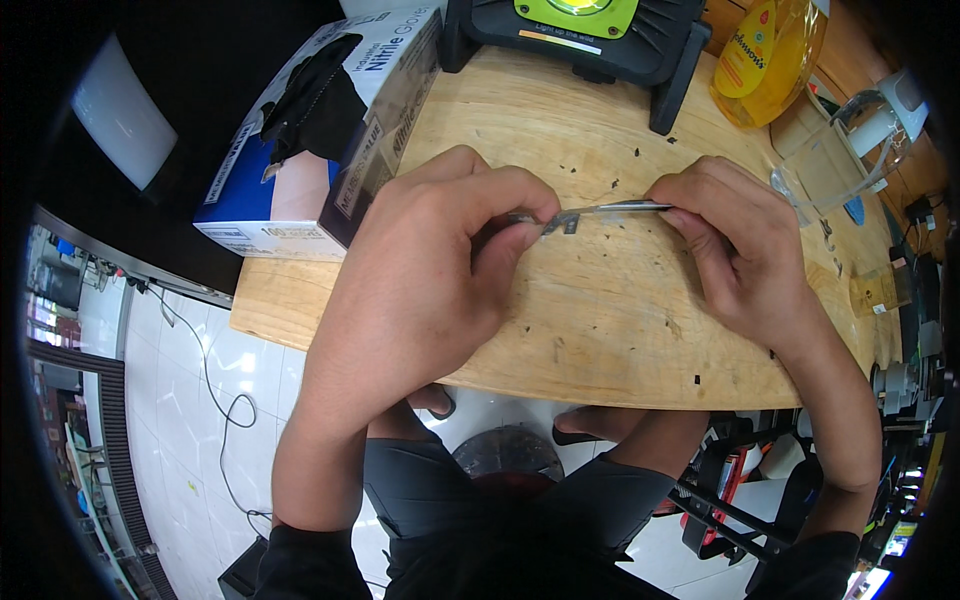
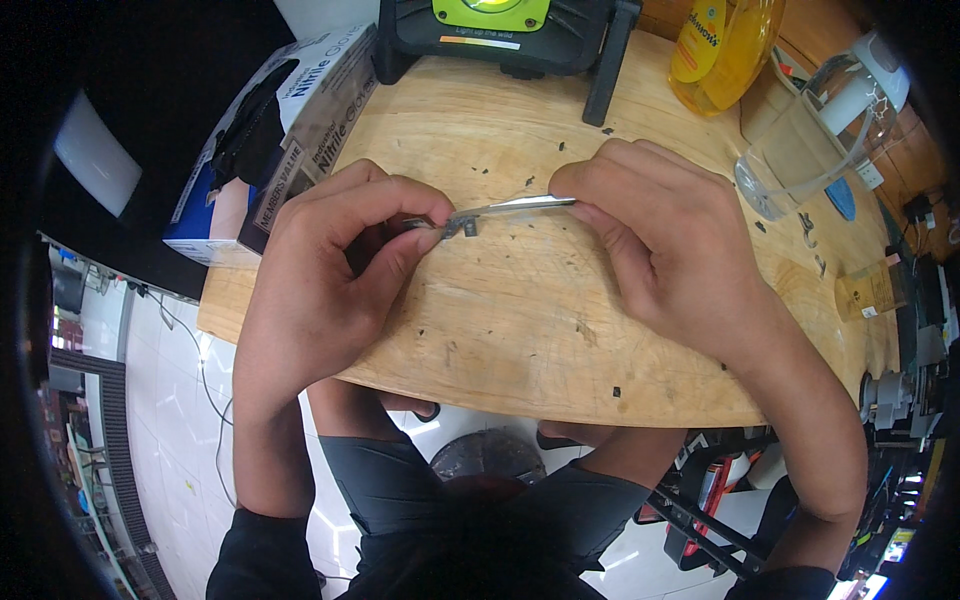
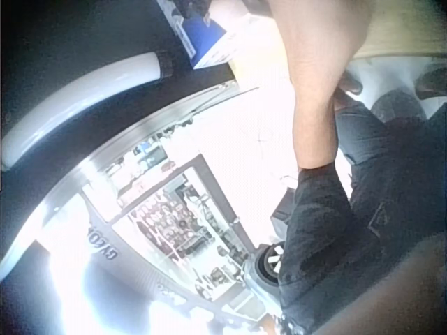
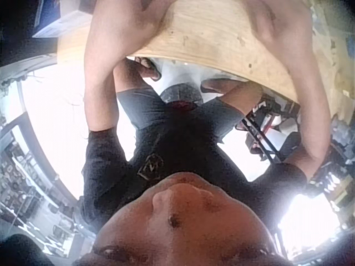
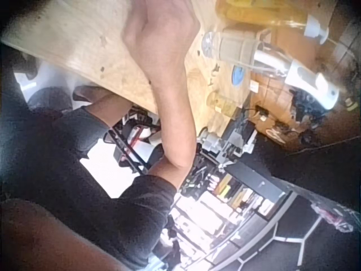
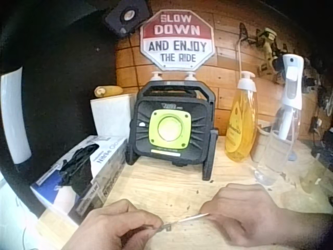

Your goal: The person uses a metal file to smooth the edges of small metal components on a wooden workbench. They repeatedly pick up the parts, file specific edges, and inspect the results by hand.

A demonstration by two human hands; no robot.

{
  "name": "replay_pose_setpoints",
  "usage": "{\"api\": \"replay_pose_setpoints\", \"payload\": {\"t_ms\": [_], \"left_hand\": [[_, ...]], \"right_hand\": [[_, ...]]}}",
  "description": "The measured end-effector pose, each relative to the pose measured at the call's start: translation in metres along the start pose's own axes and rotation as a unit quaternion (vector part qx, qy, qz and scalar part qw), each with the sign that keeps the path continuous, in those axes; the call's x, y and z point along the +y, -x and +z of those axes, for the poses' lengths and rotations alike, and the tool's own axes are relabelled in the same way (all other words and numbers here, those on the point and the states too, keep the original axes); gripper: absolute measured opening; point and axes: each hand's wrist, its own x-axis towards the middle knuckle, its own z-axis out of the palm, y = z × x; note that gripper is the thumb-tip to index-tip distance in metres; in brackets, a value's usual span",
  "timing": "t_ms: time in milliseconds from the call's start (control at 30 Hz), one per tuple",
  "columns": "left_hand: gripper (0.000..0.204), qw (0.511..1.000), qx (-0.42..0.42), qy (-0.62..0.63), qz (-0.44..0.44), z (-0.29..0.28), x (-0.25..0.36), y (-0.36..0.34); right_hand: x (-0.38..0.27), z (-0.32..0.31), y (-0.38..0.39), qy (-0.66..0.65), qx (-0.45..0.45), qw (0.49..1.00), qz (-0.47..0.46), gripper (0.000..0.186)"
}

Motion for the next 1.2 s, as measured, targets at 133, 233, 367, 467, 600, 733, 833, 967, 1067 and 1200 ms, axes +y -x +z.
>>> {"api": "replay_pose_setpoints", "payload": {"t_ms": [133,233,367,467,600,733,833,967,1067,1200], "left_hand": [[0.015,1.0,-0.001,-0.006,0.005,-0.0002,-0.0005,0.0002],[0.015,1.0,-0.001,-0.007,0.006,-0.0001,-0.0002,0.0],[0.015,1.0,-0.007,0.0,-0.003,-0.0007,0.0005,0.0],[0.015,1.0,-0.003,-0.006,0.005,-0.0001,-0.0013,0.0004],[0.015,1.0,-0.002,0.003,0.01,-0.0001,-0.0011,0.0002],[0.014,1.0,-0.001,0.002,0.011,-0.0003,-0.0001,0.0],[0.015,1.0,0.005,0.009,0.017,0.0007,-0.0023,0.0004],[0.015,1.0,0.006,0.013,0.023,0.0016,-0.0031,-0.001],[0.015,1.0,0.008,0.006,0.025,0.0004,-0.0019,0.0003],[0.015,1.0,0.008,0.007,0.021,0.0007,-0.003,0.0002]], "right_hand": [[-0.0003,0.0004,-0.0008,-0.01,-0.002,1.0,0.0,0.016],[-0.0011,0.0002,-0.0003,-0.011,-0.007,1.0,0.01,0.017],[-0.0017,-0.001,-0.0009,-0.003,-0.009,1.0,0.006,0.017],[-0.0011,-0.0005,-0.0009,-0.004,-0.012,1.0,0.002,0.017],[0.0011,-0.0013,0.0007,0.0,-0.019,1.0,-0.003,0.017],[0.0026,-0.0022,-0.0007,0.007,-0.028,0.999,-0.016,0.017],[0.0013,-0.0031,0.0009,-0.004,-0.012,1.0,-0.009,0.017],[0.001,-0.0013,0.0,-0.006,0.001,1.0,-0.012,0.018],[-0.0009,-0.0023,-0.0009,-0.007,-0.002,1.0,-0.013,0.018],[-0.0012,0.0006,-0.0007,-0.018,-0.001,1.0,-0.001,0.019]]}}
